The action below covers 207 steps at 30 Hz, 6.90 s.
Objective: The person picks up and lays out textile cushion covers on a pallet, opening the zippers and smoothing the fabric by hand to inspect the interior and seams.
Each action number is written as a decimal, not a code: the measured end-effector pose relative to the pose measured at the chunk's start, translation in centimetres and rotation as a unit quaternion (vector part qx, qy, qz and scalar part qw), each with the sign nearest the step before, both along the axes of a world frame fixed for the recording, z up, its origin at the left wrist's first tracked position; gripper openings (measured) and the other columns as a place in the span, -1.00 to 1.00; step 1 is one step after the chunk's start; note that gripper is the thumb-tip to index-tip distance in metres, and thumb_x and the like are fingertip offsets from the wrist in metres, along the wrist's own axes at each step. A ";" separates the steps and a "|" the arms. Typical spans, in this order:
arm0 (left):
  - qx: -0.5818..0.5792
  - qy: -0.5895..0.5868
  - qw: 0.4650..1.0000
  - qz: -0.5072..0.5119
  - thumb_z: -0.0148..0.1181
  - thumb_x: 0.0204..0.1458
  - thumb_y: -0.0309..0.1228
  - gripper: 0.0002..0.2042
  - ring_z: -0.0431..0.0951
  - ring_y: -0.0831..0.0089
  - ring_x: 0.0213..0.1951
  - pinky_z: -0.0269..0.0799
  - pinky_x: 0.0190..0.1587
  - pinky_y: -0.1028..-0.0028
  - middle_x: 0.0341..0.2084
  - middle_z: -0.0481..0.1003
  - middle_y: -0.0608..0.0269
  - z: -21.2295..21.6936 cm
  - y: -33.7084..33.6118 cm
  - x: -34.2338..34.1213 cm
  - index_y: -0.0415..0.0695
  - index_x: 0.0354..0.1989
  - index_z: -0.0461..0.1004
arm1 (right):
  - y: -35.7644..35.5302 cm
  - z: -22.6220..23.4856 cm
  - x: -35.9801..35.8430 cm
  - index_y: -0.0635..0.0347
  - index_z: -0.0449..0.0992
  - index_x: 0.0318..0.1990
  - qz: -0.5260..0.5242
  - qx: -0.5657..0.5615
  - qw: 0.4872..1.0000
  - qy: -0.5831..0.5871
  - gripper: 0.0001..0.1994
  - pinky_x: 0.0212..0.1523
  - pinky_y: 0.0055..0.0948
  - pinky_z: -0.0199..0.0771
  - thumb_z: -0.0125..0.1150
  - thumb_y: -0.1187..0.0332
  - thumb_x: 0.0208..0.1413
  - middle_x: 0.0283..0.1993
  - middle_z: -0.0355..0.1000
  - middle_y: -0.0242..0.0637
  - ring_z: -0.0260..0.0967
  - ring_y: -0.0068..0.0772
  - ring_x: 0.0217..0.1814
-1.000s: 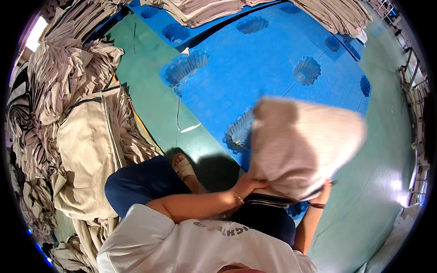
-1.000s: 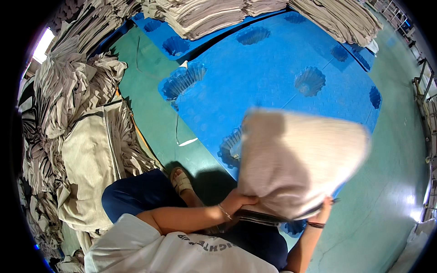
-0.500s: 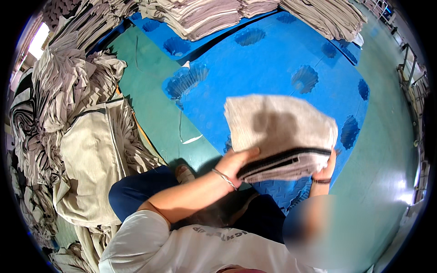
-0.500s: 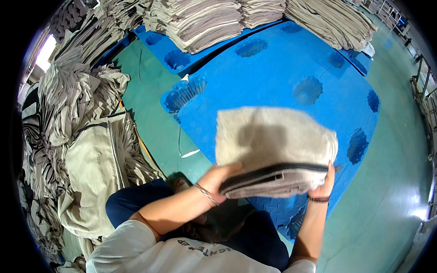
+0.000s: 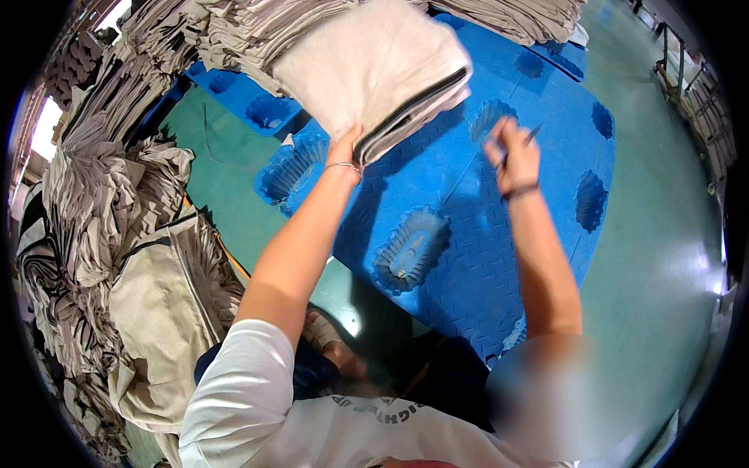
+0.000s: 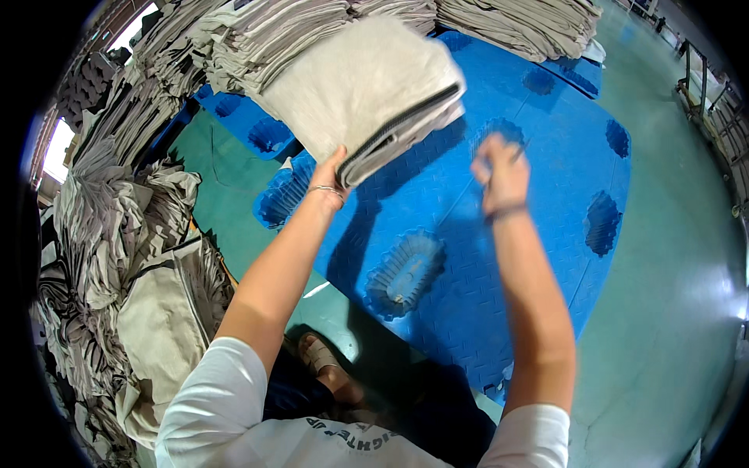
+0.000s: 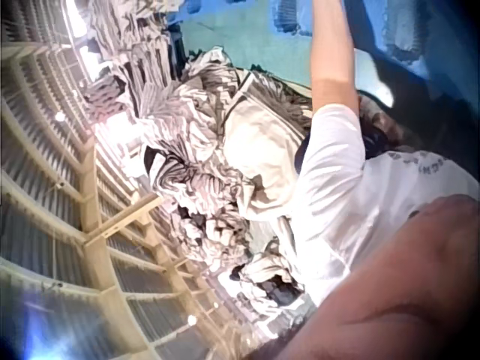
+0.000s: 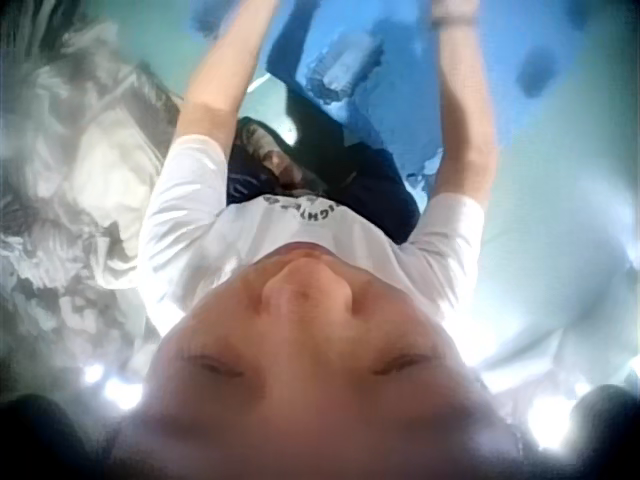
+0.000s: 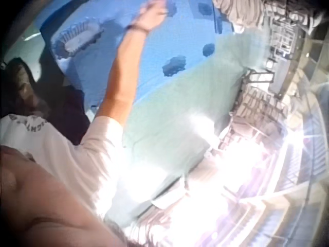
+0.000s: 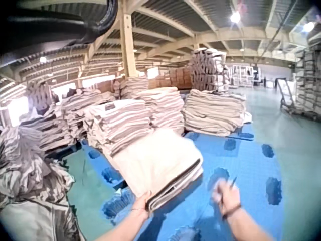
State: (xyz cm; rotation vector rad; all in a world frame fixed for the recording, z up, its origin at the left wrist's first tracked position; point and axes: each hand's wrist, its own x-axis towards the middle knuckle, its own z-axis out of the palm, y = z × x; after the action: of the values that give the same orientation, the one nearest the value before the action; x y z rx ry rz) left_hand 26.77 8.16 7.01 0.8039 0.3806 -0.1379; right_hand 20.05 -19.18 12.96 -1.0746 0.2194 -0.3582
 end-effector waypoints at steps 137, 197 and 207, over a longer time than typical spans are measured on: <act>-0.092 -0.340 0.899 0.260 0.06 -0.03 -0.23 -0.58 0.30 0.35 -0.01 0.18 -0.04 0.25 -0.02 0.31 0.27 17.6 25.8 -48.0 -0.07 0.02 0.24 | 22.9 17.3 -28.7 0.28 0.52 -0.46 0.832 0.403 0.358 -0.129 -0.80 -0.78 -0.50 -0.02 0.09 0.32 -0.01 -0.72 0.27 -0.33 0.12 -0.48 -0.80; -0.033 -0.421 0.904 0.070 -0.01 -0.07 -0.57 -0.83 0.41 0.67 -0.41 0.14 -0.06 0.41 -0.29 0.43 0.36 27.8 23.1 -42.1 -0.16 -0.27 0.38 | 20.9 20.2 -28.3 0.48 0.41 -0.50 0.689 0.511 0.510 0.061 -0.80 -0.81 -0.53 -0.09 0.02 0.46 0.01 -0.71 0.17 -0.28 0.06 -0.51 -0.79; -0.013 -0.438 0.899 0.000 0.04 -0.08 -0.54 -0.75 0.44 0.71 -0.36 0.08 -0.05 0.43 -0.15 0.39 0.38 29.9 23.1 -42.5 -0.13 -0.17 0.35 | 24.4 14.3 -23.7 0.22 0.31 -0.42 0.718 0.240 0.509 -0.410 -0.89 -0.60 -0.47 0.17 0.00 0.38 0.00 -0.45 0.27 -0.27 0.21 -0.37 -0.57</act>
State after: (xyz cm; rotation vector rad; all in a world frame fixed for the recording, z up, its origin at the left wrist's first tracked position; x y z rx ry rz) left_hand -15.77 31.23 36.88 0.7606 -0.4758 0.2234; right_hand -3.62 5.25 27.25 -0.1373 -1.3627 0.7371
